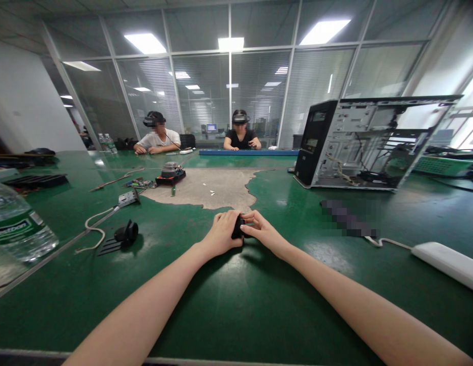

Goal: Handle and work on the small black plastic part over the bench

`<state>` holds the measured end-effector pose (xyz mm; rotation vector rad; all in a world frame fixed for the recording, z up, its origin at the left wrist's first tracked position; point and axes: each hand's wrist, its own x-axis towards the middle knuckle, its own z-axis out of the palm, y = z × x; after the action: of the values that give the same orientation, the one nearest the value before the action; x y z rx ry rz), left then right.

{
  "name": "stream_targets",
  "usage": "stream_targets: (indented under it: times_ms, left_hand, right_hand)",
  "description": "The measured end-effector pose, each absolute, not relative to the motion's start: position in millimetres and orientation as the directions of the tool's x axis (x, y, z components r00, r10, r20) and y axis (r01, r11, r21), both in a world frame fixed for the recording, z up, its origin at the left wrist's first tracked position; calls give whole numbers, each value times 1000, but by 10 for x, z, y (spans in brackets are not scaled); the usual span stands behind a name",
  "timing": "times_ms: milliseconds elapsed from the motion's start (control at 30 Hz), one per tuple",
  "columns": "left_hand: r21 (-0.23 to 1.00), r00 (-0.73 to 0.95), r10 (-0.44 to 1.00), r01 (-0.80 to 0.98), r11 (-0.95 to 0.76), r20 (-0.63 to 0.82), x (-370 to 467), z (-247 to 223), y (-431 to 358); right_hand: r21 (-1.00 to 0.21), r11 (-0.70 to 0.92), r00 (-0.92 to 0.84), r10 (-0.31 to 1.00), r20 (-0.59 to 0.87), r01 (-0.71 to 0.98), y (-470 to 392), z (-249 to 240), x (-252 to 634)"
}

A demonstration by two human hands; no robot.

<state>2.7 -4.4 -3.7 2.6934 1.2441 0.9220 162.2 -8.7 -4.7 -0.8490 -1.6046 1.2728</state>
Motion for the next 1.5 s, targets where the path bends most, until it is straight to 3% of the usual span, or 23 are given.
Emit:
stream_targets:
  times_ms: [333,933,1233,1500]
  left_hand:
    - [263,500,710,693,-671,495,26,-51,-34]
    - [247,507,700,692,-678,503,31,-49,-33]
    - [246,504,694,688,-683,514,29,-78,-17]
    - [260,499,698,685,-681,513,24,-67,-30]
  right_hand:
    - [-968,243,-365,909,204,63,-29,-96,1646]
    - [-974,225,-378,903,204,12,-18,-115,1633]
    - [-954,293,-394,870,296,-69,-74,-58,1635]
    - [-984,178,-305,936,175,-18,-56,-42,1596]
